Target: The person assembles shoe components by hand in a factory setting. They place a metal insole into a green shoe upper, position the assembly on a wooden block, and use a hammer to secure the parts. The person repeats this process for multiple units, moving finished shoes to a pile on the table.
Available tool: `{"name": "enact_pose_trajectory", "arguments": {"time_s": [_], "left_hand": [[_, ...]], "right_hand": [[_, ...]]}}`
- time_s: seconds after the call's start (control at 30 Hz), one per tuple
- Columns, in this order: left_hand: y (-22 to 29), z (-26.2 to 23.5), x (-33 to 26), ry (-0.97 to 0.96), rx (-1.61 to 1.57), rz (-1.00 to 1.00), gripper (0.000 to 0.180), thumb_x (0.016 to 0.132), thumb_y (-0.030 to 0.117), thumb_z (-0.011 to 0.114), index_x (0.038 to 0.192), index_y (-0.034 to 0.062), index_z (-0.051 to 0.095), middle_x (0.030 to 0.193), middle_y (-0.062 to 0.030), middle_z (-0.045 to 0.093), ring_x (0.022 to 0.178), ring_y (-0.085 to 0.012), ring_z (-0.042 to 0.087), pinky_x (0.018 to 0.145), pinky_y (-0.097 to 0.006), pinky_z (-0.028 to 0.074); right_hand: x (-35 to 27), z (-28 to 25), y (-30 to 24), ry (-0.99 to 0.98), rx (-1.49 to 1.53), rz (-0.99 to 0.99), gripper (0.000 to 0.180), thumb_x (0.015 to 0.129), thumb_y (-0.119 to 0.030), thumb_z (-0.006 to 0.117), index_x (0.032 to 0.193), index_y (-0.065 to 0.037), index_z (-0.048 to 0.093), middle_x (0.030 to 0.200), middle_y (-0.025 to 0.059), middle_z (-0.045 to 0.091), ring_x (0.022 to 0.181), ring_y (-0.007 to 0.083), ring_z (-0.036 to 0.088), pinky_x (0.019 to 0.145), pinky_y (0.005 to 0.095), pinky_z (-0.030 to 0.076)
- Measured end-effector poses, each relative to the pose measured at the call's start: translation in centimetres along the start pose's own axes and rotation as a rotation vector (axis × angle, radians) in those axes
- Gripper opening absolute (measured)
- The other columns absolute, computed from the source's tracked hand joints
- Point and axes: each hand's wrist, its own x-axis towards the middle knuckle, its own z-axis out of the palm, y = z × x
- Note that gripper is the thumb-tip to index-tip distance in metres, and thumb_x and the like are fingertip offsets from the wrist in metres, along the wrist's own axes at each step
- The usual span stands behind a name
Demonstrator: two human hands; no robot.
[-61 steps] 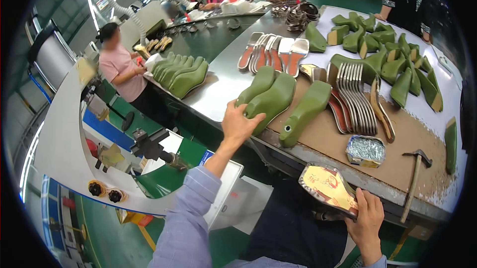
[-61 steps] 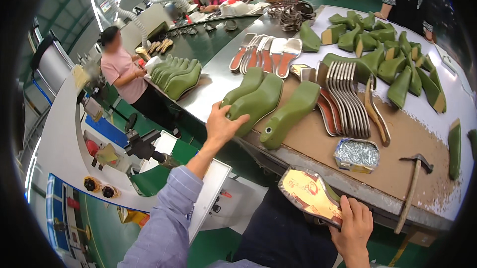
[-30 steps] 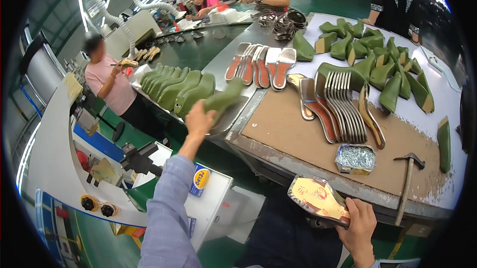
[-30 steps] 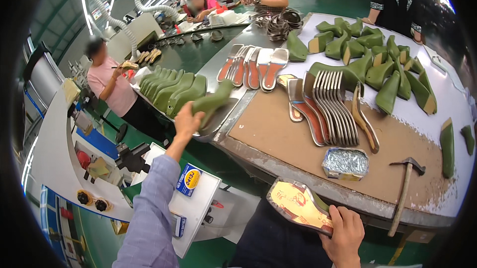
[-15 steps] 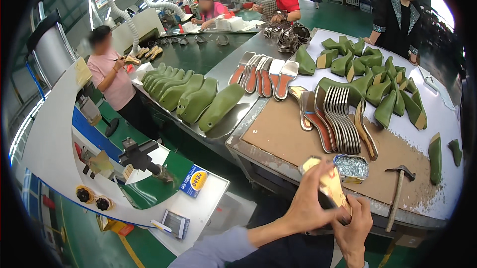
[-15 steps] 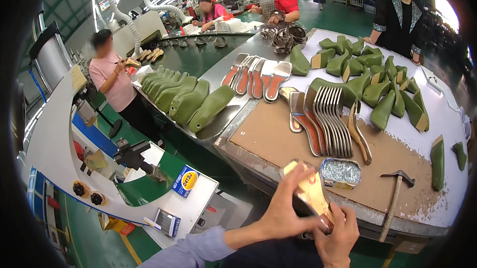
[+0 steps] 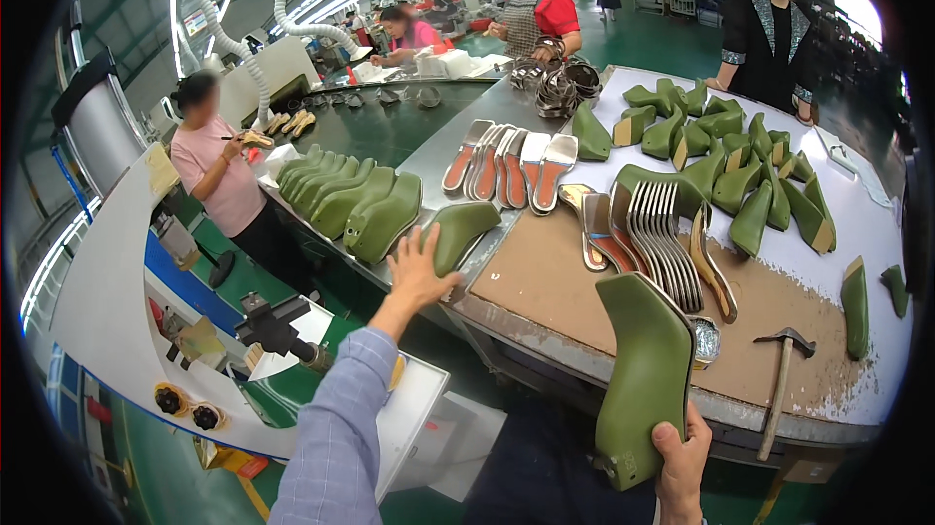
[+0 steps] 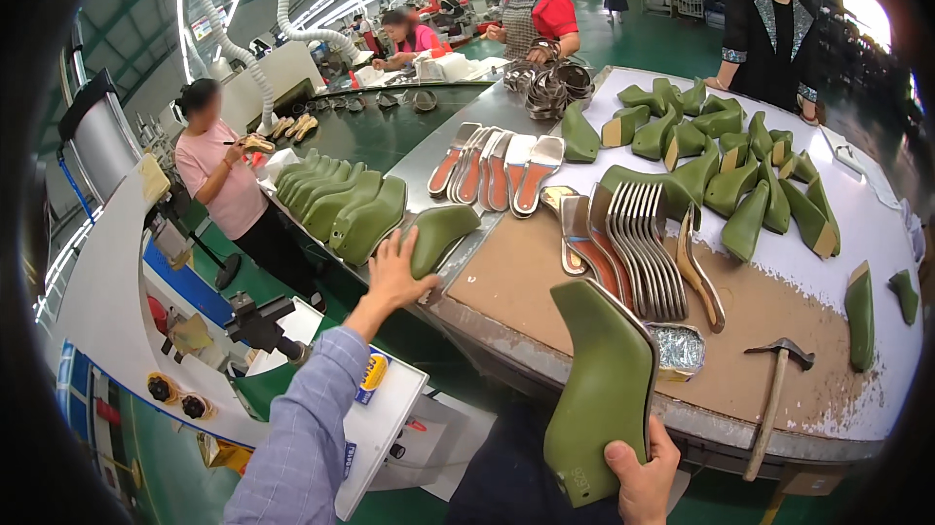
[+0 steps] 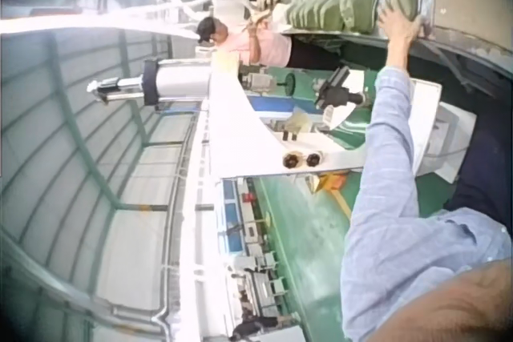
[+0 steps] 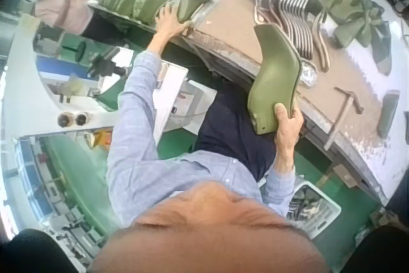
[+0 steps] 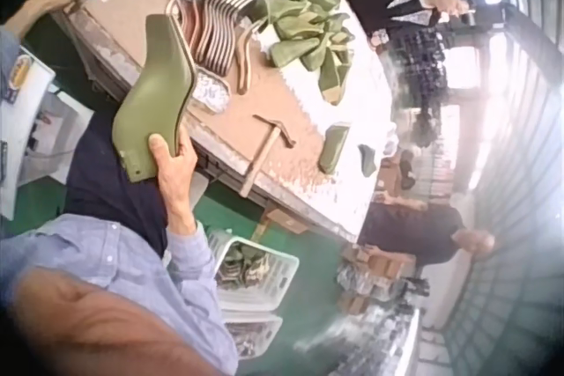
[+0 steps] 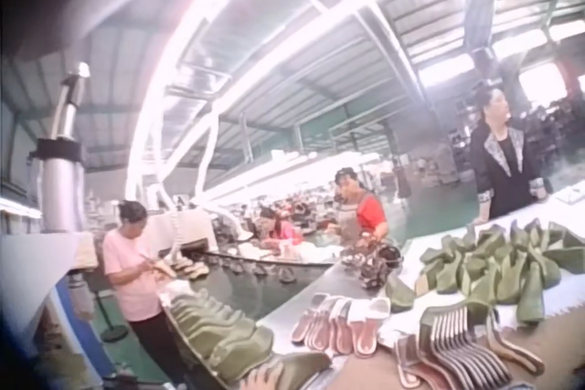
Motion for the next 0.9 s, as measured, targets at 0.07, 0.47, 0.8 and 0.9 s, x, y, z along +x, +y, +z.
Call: {"name": "enact_pose_trajectory", "arguments": {"time_s": [0.07, 0.47, 0.8, 0.9], "left_hand": [[-2.3, 0.1, 2.3, -0.073, 0.03, 0.015, 0.1, 0.075, 0.047, 0.077, 0.159, 0.0138, 0.034, 0.152, -0.0234, 0.045, 0.14, -0.0442, 0.043, 0.111, -0.058, 0.039], [-2.5, -4.6, 3.2, 0.402, -0.328, 0.117, 0.063, 0.087, 0.028, 0.071, 0.138, -0.004, 0.055, 0.135, -0.0278, 0.06, 0.126, -0.0416, 0.057, 0.109, -0.044, 0.045], [14.9, -8.1, -10.2, -0.667, -1.576, 0.015, 0.082, 0.079, 0.027, 0.089, 0.145, -0.0012, 0.049, 0.127, -0.0126, 0.065, 0.114, -0.0208, 0.063, 0.099, -0.034, 0.051], [9.5, -8.9, -4.3, -0.477, -0.904, 0.217, 0.11, 0.065, 0.044, 0.095, 0.152, 0.0014, 0.044, 0.133, -0.0182, 0.065, 0.118, -0.0267, 0.064, 0.102, -0.037, 0.05]], "right_hand": [[-0.4, 0.0, 0.2, -0.004, 0.044, 0.044, 0.082, 0.076, -0.057, 0.088, 0.121, 0.007, 0.063, 0.105, 0.008, 0.068, 0.094, 0.0148, 0.064, 0.086, 0.0296, 0.052], [-0.9, 0.9, 1.9, 0.027, 0.102, 0.084, 0.071, 0.083, -0.044, 0.087, 0.125, 0.007, 0.061, 0.11, 0.0089, 0.07, 0.098, 0.0147, 0.065, 0.089, 0.0297, 0.053], [5.8, 9.4, 2.1, -0.223, -0.523, -0.46, 0.067, 0.091, -0.019, 0.075, 0.147, 0.004, 0.047, 0.125, 0.0207, 0.058, 0.115, 0.0317, 0.061, 0.097, 0.0377, 0.049], [5.3, 8.4, 0.2, -0.184, -0.621, -0.617, 0.077, 0.09, -0.019, 0.076, 0.153, 0.003, 0.037, 0.132, 0.0226, 0.055, 0.118, 0.0353, 0.061, 0.1, 0.0425, 0.049]]}}
